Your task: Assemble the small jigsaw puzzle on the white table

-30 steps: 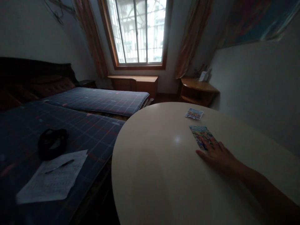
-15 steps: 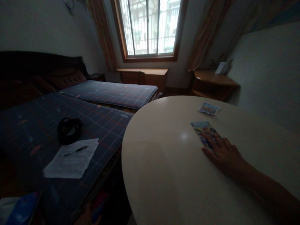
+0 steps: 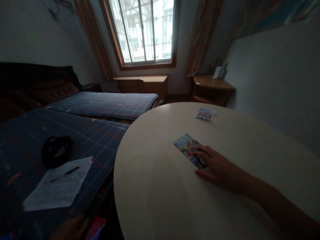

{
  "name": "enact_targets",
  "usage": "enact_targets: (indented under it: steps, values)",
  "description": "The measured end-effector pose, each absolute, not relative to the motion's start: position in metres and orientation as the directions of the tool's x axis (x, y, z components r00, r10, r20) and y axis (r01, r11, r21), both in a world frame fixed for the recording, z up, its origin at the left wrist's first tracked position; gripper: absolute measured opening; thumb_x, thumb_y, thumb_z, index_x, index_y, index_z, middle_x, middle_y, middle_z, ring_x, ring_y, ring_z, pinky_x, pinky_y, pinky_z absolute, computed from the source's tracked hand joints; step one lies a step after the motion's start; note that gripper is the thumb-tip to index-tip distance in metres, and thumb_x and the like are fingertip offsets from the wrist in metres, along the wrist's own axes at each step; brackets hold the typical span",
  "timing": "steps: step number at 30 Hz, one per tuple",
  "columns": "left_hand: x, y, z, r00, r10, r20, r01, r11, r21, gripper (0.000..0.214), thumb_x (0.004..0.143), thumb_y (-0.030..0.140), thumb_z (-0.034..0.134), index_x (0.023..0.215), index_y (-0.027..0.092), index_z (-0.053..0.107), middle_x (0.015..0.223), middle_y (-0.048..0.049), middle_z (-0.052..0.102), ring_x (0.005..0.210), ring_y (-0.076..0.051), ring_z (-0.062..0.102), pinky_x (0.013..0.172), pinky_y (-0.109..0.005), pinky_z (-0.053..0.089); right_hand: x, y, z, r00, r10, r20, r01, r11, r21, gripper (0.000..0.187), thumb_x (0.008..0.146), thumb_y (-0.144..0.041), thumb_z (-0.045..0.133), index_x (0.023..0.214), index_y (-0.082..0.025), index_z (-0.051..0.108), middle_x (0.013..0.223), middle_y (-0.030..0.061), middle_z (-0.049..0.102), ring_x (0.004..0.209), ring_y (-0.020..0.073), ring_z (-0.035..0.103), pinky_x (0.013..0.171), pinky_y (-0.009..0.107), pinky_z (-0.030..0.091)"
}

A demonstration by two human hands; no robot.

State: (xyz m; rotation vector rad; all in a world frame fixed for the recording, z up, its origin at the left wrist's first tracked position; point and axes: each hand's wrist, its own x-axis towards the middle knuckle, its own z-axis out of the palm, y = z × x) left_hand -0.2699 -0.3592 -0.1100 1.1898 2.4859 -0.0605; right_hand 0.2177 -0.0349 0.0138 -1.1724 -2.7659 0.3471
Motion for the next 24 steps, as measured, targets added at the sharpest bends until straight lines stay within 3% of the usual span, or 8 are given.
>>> enact_targets:
  steps: [3,6,9,11,13,14,20,24]
  values:
    - [-0.261,-0.298,-0.049,-0.368,0.920,-0.133,0.885,0.391,0.254,0.037,0.083,0.049,0.040,0.065,0.024,0.060,0.060,-0.0026,0.064,0.055,-0.021,0.062,0.058,-0.029,0.044,0.210,-0.046,0.034,-0.744,0.668,-0.002,0.632,0.703,-0.325,0.053,0.087,-0.059,0.056,0.126,-0.023,0.060,0.150,0.0111,0.044,0.143,0.0339,0.033,0.115,0.051,0.033]
    - [-0.215,-0.221,0.007,-0.104,0.971,0.213,0.947,0.031,0.321,0.037,0.091,0.044,0.038,0.065,0.022,0.053,0.056,0.0000,0.054,0.051,-0.016,0.052,0.055,-0.027,0.040,0.206,-0.049,0.042,-0.795,0.607,0.006,0.563,0.741,-0.366,0.048,0.085,-0.052,0.062,0.123,-0.022,0.060,0.147,0.0112,0.048,0.141,0.0305,0.037,0.115,0.046,0.034]
    - [-0.138,-0.144,0.041,0.278,0.875,0.396,0.806,-0.437,0.399,0.022,0.095,0.036,0.043,0.095,0.019,0.056,0.088,-0.0063,0.065,0.075,-0.017,0.061,0.070,-0.028,0.050,0.210,-0.044,0.037,-0.811,0.583,0.053,0.514,0.752,-0.413,0.057,0.084,-0.048,0.066,0.133,-0.022,0.053,0.148,0.0104,0.047,0.138,0.0266,0.042,0.115,0.041,0.035]
    - [-0.084,-0.097,0.049,0.461,0.801,0.383,0.716,-0.590,0.374,0.035,0.092,0.038,0.052,0.119,0.016,0.051,0.118,-0.0136,0.062,0.107,-0.023,0.060,0.090,-0.035,0.050,0.216,-0.039,0.031,-0.787,0.612,0.081,0.528,0.735,-0.426,0.070,0.082,-0.050,0.068,0.142,-0.021,0.045,0.150,0.0118,0.045,0.139,0.0273,0.041,0.116,0.042,0.034]
    - [-0.039,-0.059,0.048,0.525,0.796,0.301,0.716,-0.605,0.349,0.046,0.091,0.042,0.057,0.127,0.016,0.048,0.128,-0.0134,0.059,0.117,-0.026,0.056,0.100,-0.041,0.046,0.224,-0.033,0.026,-0.741,0.665,0.093,0.575,0.700,-0.424,0.080,0.081,-0.053,0.067,0.147,-0.019,0.039,0.151,0.0147,0.043,0.141,0.0303,0.037,0.116,0.046,0.032]
    - [-0.021,-0.043,0.044,0.475,0.836,0.275,0.753,-0.548,0.364,0.045,0.091,0.043,0.058,0.127,0.017,0.049,0.127,-0.0118,0.060,0.117,-0.027,0.056,0.101,-0.042,0.046,0.228,-0.030,0.025,-0.725,0.682,0.095,0.590,0.687,-0.424,0.081,0.081,-0.053,0.067,0.148,-0.018,0.038,0.151,0.0162,0.043,0.141,0.0316,0.037,0.116,0.048,0.031]
    - [0.015,0.000,0.021,0.316,0.906,0.281,0.808,-0.412,0.421,0.036,0.098,0.033,0.047,0.129,0.015,0.048,0.111,-0.0117,0.068,0.111,-0.029,0.060,0.095,-0.047,0.050,0.242,-0.020,0.024,-0.712,0.690,0.128,0.583,0.683,-0.440,0.084,0.078,-0.052,0.071,0.145,-0.013,0.039,0.146,0.0199,0.048,0.137,0.0331,0.042,0.114,0.051,0.033]
    - [0.000,-0.010,0.020,0.392,0.885,0.250,0.782,-0.464,0.416,0.052,0.090,0.039,0.060,0.137,0.021,0.044,0.120,-0.0079,0.066,0.117,-0.027,0.058,0.098,-0.043,0.049,0.242,-0.019,0.024,-0.697,0.700,0.157,0.585,0.681,-0.441,0.086,0.074,-0.049,0.075,0.145,-0.013,0.040,0.143,0.0186,0.050,0.134,0.0327,0.044,0.113,0.049,0.034]
